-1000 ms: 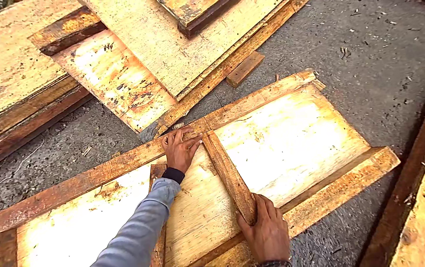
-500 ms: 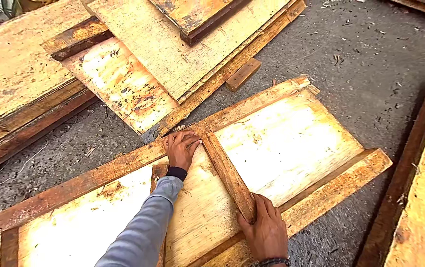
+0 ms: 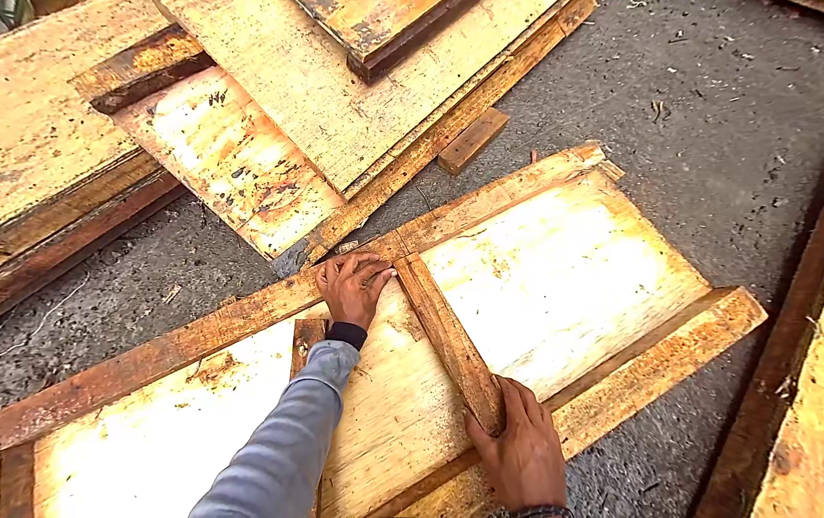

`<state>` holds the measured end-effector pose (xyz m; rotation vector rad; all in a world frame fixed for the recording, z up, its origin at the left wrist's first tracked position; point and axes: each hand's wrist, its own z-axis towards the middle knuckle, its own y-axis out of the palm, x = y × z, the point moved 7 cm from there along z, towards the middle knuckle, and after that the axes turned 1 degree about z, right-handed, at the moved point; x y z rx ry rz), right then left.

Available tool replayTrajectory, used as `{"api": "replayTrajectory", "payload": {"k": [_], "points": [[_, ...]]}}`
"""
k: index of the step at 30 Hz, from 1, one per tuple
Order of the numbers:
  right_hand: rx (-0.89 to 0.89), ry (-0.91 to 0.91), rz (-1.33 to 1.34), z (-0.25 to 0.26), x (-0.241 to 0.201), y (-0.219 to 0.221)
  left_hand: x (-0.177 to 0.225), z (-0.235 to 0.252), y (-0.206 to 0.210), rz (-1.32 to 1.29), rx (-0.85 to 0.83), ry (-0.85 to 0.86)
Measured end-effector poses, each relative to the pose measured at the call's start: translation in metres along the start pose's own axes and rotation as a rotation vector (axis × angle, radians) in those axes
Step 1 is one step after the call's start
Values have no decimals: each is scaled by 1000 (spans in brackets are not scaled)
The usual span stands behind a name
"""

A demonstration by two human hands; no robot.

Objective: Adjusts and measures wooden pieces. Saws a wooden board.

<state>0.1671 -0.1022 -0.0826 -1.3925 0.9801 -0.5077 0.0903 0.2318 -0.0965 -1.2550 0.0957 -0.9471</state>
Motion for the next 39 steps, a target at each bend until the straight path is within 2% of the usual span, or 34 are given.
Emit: {"api": "replayTrajectory", "payload": {"k": [5,8,10,12,15,18,20,23,28,33,39], "points": [[0,-10,-31,5,2,0,1,-1,2,9,28,-1],[-67,22,-50,10,4,-2,3,0,3,10,14,12],[-165,30,-9,13,6,-3,4,0,2,12,-6,13],[-210,15,140,19,12,-9,5,3,1,13,-9,4],[-115,18,389,20,35,-35,5,5,0,22,-6,11],[0,108,487,-2,72,-59,5,6,1,15,-5,10],[-4,123,458,-26,86,-60,5,5,1,19,-10,8],[-95,50,305,-55,81,-39,8,0,2,23,-56,-3],[-45,-22,4,-53,67,-31,12,-2,0,36,-101,-9],[-17,-35,100,-39,82,-43,13,1,-1,68,-88,1],[-50,-36,39,-36,84,-41,15,1,1,55,-92,-33]]}}
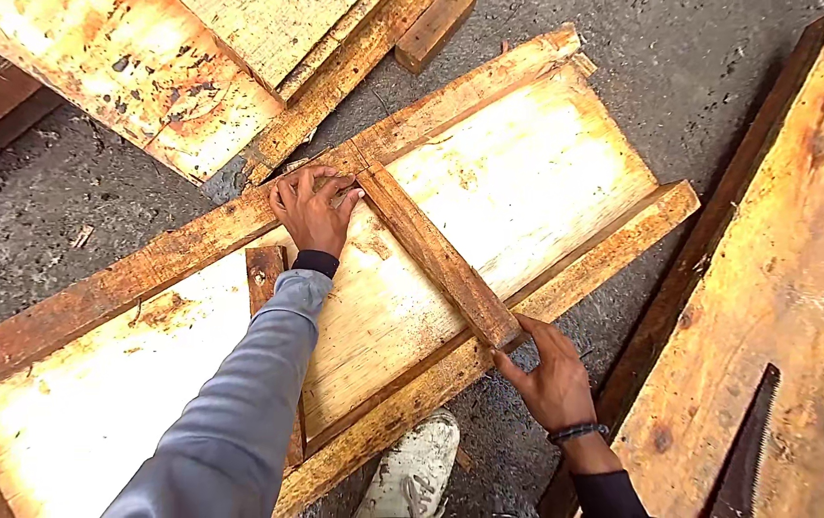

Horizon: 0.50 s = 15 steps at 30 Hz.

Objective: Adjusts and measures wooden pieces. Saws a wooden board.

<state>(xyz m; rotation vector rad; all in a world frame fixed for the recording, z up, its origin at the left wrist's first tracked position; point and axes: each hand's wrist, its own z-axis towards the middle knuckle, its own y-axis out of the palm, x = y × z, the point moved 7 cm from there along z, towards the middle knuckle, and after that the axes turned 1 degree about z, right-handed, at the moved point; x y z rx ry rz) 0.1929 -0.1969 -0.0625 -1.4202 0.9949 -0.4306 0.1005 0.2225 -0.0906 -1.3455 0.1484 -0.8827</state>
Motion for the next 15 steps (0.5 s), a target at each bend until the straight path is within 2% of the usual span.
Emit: {"api": "replayTrajectory", "payload": {"k": [15], "points": [[24,17,-3,-2,-7,0,-1,0,1,-11,-57,-5]]}}
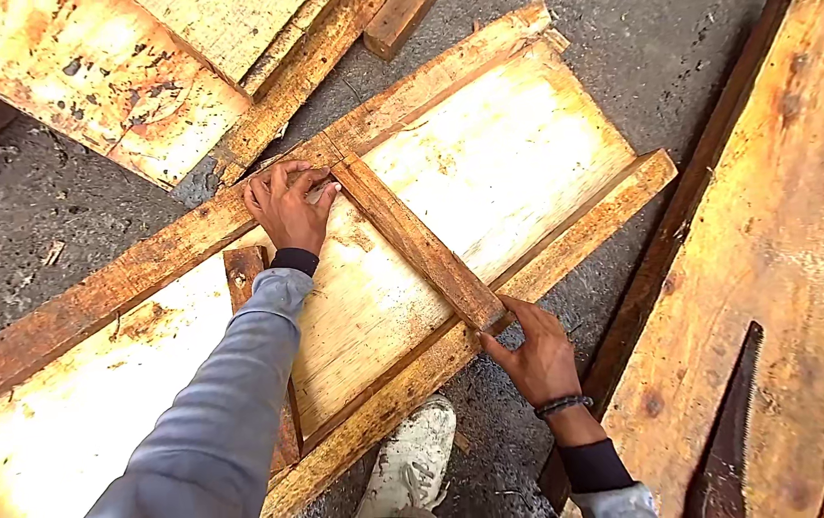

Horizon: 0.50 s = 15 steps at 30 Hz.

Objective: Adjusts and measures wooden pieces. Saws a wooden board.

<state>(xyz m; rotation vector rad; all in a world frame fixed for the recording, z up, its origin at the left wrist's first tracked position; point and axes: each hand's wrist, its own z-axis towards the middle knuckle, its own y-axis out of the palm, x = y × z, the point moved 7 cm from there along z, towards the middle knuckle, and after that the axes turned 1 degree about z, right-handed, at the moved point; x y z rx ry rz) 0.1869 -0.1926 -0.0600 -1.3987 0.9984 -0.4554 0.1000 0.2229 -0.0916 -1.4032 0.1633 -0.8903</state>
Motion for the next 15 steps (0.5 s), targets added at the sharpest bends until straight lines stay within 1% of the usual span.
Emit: {"api": "replayTrajectory", "payload": {"k": [11,15], "points": [[20,-36,0,-8,-8,4,2,1,-2,37,49,28],[48,-16,-15,-13,-10,6,1,1,-1,54,59,21]]}}
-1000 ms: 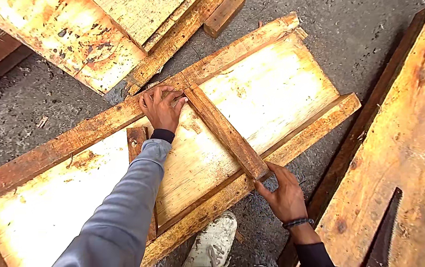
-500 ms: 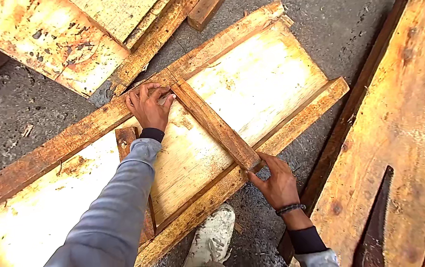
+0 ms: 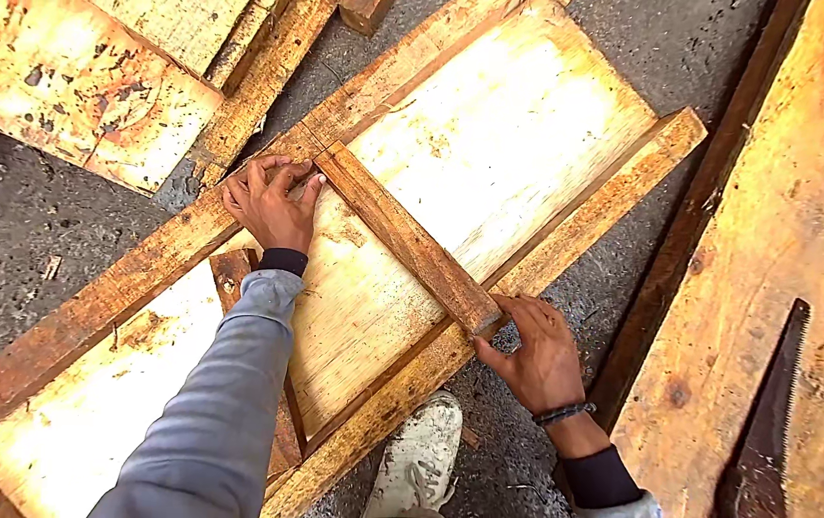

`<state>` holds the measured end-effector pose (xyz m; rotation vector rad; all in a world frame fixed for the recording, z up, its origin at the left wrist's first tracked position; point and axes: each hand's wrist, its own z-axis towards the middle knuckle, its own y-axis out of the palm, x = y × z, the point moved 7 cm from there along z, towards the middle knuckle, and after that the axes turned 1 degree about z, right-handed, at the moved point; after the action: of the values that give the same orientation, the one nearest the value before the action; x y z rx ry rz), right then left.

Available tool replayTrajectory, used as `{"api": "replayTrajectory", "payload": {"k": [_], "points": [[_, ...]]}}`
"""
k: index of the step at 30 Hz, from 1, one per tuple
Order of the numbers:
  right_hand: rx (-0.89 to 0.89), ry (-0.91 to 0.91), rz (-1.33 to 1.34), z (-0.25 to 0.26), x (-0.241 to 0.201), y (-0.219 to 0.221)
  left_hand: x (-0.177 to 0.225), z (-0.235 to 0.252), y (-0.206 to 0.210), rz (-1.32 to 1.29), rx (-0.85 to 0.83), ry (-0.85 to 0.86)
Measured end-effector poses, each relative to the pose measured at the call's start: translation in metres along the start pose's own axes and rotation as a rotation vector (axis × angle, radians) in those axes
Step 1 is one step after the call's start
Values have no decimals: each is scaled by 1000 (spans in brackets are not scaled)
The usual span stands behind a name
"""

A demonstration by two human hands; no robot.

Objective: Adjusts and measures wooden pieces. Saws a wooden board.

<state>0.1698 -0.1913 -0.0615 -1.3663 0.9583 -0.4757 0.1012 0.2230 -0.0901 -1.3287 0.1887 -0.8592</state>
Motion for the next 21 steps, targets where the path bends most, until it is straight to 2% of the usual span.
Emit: {"api": "replayTrajectory", "payload": {"k": [7,11,15,17,19,21], "points": [[15,-6,-17,0,-3,3,1,-3,5,26,30,65],[47,15,-13,-1,-6,5,1,0,3,22,-14,53],[59,39,-11,-4,-6,11,24,-13,-16,-134,-72,101],[35,54,19,-7,-6,12,54,-41,-26,-224,-98,194],[19,61,140,-14,-5,7,97,-76,-26,-362,-140,402],[17,111,320,-31,8,-4,145,-105,-18,-448,-268,643]]}}
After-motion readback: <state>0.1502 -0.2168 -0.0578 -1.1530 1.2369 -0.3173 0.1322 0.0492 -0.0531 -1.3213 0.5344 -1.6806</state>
